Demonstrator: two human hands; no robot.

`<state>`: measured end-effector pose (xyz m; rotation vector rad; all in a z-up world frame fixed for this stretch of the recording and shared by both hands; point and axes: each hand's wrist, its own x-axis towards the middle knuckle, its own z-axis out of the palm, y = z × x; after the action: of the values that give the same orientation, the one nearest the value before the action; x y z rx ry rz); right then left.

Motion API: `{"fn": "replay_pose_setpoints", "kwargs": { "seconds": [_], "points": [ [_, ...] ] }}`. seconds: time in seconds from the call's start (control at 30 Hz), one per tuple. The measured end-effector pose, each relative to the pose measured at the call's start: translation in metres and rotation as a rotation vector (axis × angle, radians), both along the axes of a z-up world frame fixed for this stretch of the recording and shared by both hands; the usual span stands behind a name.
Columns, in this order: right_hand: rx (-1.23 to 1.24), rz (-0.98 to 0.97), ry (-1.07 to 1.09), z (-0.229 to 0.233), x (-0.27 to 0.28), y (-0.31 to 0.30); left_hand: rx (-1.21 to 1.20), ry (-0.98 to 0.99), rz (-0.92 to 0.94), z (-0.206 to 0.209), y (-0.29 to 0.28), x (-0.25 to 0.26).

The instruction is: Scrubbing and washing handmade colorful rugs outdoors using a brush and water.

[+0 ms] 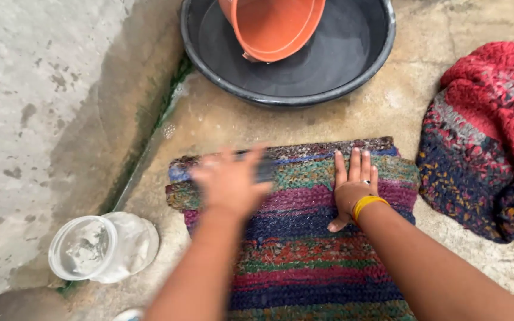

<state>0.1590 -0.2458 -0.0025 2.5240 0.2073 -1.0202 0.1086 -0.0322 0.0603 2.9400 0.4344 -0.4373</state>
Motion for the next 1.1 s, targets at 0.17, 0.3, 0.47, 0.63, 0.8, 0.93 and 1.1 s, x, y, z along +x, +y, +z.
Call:
{"fn": "replay_pose_setpoints", "kwargs": {
  "seconds": [0.17,0.3,0.47,0.63,0.8,0.93,1.1],
  "points": [
    [0.025,0.029,0.054,0.011,0.003,-0.003,-0.368,-0.191,-0.227,-0.020,-0.114,0.029],
    [-0.065,0.080,0.066,-0.001,0.005,-0.006,-0.244,-0.034,-0.244,-0.025,-0.073,0.024],
    [0.054,-0.043,-0.001,0.003,0.005,-0.006,-0.125,-0.063,-0.327,-0.019,0.015,-0.019],
    [0.057,-0.048,-0.006,0.005,0.006,-0.002,0.025,0.006,-0.265,-0.007,0.046,-0.027],
    [0.012,-0.045,0.006,0.003,0.002,0.006,-0.065,-0.039,-0.098,0.004,-0.019,-0.019],
    [-0.055,-0.026,0.003,0.001,0.003,0.004,-0.244,-0.172,-0.219,-0.017,-0.088,0.012],
    [-0.017,-0.080,-0.001,0.009,0.005,0.006,-0.194,-0.013,-0.226,-0.016,-0.032,0.001]
  ]
}}
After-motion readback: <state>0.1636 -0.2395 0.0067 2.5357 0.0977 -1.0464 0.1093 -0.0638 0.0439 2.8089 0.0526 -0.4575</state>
